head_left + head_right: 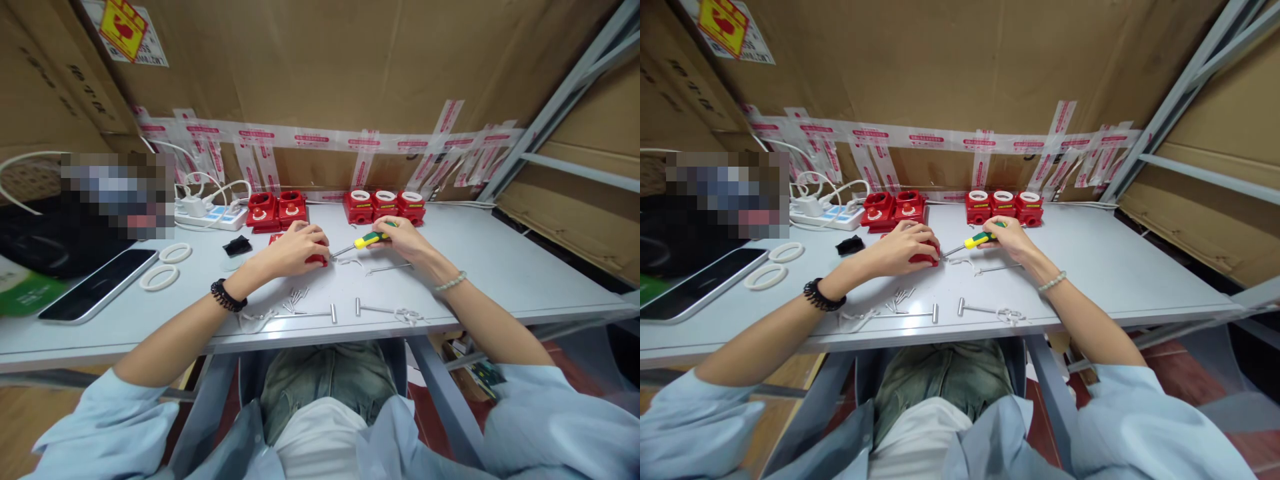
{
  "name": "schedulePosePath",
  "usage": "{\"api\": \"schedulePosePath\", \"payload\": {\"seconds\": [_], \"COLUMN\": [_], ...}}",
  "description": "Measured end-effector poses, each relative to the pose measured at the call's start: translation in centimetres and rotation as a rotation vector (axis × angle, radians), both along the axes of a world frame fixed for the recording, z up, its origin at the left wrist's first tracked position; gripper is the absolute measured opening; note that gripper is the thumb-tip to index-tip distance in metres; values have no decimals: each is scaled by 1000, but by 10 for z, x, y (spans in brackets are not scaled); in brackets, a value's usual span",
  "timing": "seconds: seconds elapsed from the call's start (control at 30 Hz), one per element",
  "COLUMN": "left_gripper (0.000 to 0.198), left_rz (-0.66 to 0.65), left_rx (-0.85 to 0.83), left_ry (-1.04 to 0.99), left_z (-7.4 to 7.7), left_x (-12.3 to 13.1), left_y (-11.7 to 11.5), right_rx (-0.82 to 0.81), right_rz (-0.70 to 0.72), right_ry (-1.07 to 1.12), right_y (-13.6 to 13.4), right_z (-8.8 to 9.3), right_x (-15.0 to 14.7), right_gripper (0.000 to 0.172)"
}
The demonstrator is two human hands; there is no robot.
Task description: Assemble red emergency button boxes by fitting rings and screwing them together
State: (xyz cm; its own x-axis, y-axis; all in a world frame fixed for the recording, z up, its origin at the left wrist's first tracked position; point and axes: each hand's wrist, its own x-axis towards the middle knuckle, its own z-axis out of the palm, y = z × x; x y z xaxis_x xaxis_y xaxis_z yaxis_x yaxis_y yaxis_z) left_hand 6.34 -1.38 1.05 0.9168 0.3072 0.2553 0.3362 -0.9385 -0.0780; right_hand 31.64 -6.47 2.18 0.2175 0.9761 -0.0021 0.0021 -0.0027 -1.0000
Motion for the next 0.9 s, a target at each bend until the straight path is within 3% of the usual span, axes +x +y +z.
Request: {"api": "schedulePosePath", "payload": {"seconds": [0.9], "left_gripper": [13], "left_rz": [22], "left_rx": [28], "left_ry": [50], "left_z": [3], "left_x": [0], "left_y": [-2], "right_rx": [-67], "right_rz": [-1], "right_ry": [-26], "right_y": [1], "right_z": [-3], "right_x": [1], "right_gripper": [20]}}
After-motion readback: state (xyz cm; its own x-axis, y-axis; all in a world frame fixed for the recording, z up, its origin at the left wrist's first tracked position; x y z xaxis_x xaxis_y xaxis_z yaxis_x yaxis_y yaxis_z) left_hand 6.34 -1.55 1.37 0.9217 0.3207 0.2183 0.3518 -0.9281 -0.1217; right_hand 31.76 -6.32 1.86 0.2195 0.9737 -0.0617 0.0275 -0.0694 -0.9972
